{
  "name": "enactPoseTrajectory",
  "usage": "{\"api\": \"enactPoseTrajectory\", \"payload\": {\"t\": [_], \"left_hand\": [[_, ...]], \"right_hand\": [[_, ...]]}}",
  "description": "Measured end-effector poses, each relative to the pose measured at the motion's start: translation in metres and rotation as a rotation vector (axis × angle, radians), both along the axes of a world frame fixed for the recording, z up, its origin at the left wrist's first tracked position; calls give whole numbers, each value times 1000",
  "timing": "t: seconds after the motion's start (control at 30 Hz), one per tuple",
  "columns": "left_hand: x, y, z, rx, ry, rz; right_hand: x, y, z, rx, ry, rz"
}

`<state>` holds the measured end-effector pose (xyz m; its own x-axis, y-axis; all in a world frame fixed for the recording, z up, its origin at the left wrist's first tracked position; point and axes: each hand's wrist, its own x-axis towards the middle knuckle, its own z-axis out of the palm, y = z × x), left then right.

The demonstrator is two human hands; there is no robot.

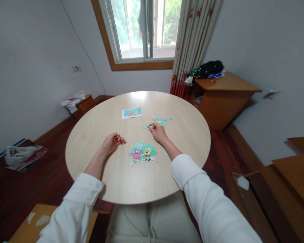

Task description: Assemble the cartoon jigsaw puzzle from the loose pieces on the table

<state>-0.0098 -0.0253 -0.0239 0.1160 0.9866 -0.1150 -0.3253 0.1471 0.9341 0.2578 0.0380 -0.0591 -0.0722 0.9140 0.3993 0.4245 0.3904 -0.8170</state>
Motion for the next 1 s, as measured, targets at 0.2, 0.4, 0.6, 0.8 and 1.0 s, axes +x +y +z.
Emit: {"api": "enactPoseTrajectory", "payload": {"t": [0.2,0.4,0.6,0.8,1.0], "left_hand": [[3,0,-1,51,135,43],[7,-7,-7,110,269,121],[10,-24,-9,178,500,203],[12,-37,-10,253,649,253],[14,-41,-16,306,709,273]], "right_hand": [[0,-14,5,-14,0,22],[5,-37,8,-58,14,79],[12,-65,9,-106,46,71],[17,-92,13,-111,53,51],[16,-98,14,-119,153,36]]}}
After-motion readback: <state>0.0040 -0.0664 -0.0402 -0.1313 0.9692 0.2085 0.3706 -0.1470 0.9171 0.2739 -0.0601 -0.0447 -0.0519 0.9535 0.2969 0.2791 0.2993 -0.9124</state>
